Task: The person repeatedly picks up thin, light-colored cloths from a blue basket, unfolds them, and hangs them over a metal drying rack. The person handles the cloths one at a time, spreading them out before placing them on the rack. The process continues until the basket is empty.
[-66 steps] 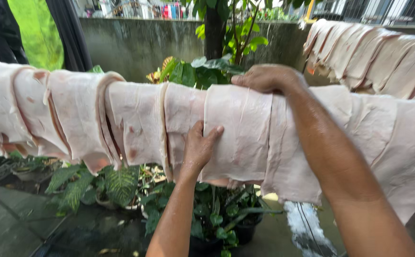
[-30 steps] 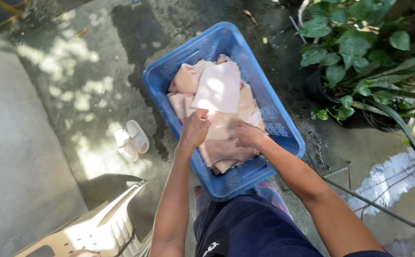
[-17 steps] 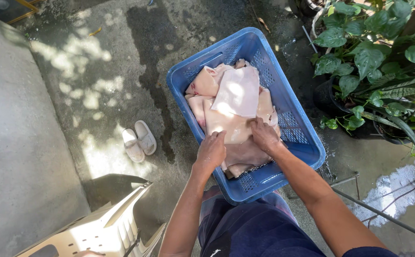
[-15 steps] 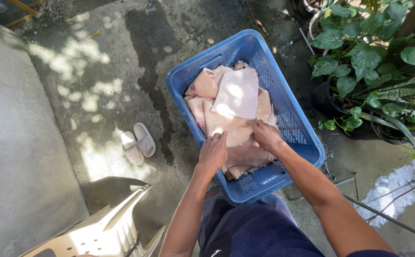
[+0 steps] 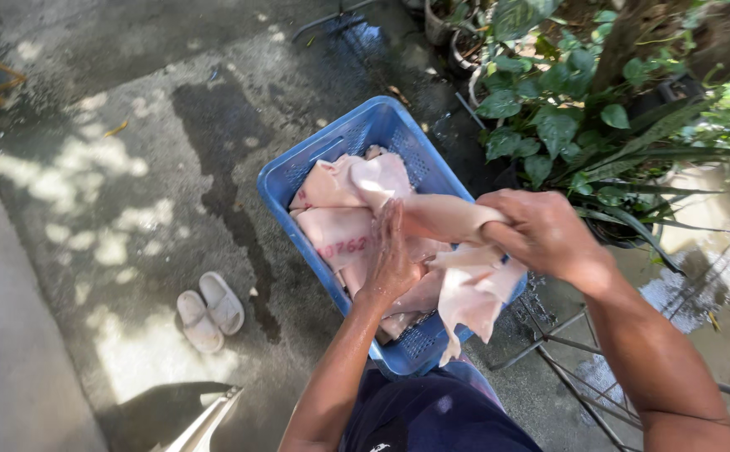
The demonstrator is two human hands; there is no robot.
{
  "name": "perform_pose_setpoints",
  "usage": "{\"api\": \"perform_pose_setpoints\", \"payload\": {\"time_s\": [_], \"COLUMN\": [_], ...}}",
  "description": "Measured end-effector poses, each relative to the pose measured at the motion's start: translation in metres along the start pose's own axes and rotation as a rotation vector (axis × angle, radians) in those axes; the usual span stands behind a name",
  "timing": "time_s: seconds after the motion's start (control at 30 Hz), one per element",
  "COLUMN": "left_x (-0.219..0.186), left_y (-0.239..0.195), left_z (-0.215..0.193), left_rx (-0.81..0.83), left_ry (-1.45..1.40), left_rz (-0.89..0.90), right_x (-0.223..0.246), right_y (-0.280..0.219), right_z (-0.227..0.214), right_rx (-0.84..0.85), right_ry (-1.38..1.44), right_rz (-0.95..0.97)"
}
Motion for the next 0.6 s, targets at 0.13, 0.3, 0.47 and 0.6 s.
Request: {"api": "perform_pose_setpoints", "payload": {"time_s": [0.13,0.3,0.47,0.6], "left_x": [-0.045,-0.137,-0.190,-0.243], "left_y": [0.027,0.036,0.068,0.102], "left_z": [0.007,0.004,-0.008,-0.019], "left_rx": [-0.028,-0.343,-0.379,-0.355], "left_ry": [-0.138,-0.011,-0.051,-0.043], "left_rz": [0.056,0.273,0.323,0.424], "right_x": [0.033,0.074,0.119,0.127], "right_y": [-0.054,-0.113,-0.131,-0.143], "right_z": [-0.069,-0.135,-0.178,-0.211], "right_rx": [-0.300,-0.696,-0.772,-0.794], "right_ry": [-0.060,-0.263,-0.713,-0.871], "right_rz": [0.051,0.144,0.180,0.213]}}
Point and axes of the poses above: each hand's wrist, its own y-axis towards the middle knuckle, its own z-axis out of the palm, x = y × z, the point moved 8 cm from there along y, towards the middle knuckle, and after that the axes turned 15 degrees about x, right-handed, at the moved point
